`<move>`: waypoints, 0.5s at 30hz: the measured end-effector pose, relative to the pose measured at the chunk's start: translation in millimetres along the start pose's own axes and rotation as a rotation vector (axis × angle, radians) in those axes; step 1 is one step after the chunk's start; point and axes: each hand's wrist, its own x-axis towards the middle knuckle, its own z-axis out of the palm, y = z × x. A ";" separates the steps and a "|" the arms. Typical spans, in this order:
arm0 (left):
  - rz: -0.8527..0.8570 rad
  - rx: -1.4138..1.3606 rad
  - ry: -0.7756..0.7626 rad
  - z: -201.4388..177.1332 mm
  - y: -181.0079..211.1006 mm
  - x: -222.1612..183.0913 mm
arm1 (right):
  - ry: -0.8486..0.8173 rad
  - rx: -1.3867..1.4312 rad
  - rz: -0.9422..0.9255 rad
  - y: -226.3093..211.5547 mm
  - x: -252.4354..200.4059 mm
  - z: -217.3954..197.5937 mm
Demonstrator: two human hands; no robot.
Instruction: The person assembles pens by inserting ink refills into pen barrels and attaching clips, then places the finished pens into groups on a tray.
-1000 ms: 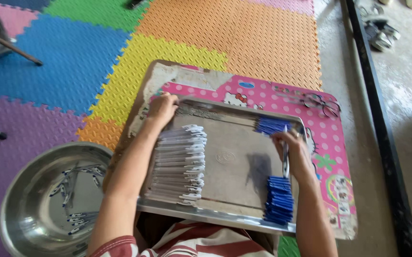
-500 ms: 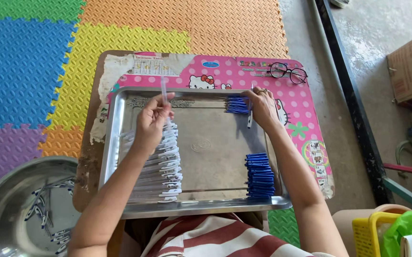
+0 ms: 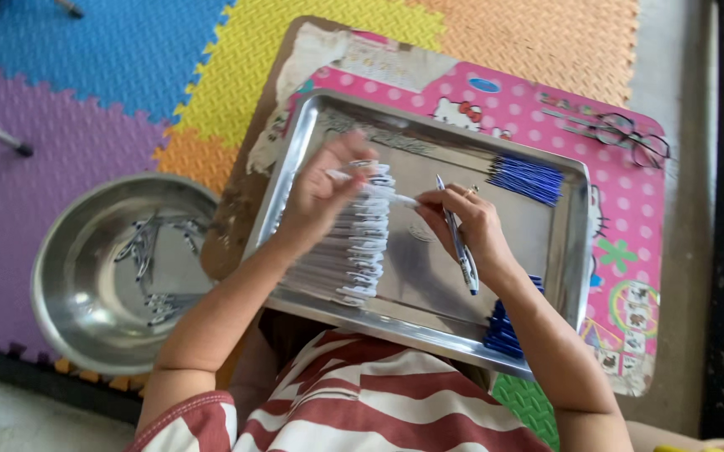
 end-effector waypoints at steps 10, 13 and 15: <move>0.218 0.844 0.802 -298.7 -36.6 -122.8 | -0.237 -0.338 -0.121 3.5 -49.3 73.2; -0.143 1.031 0.913 -357.1 -102.4 -189.9 | -0.247 -0.402 -0.135 5.5 -50.4 79.5; -0.610 1.325 0.775 -372.9 -143.8 -232.8 | -0.246 -0.370 -0.132 -1.8 -44.9 75.1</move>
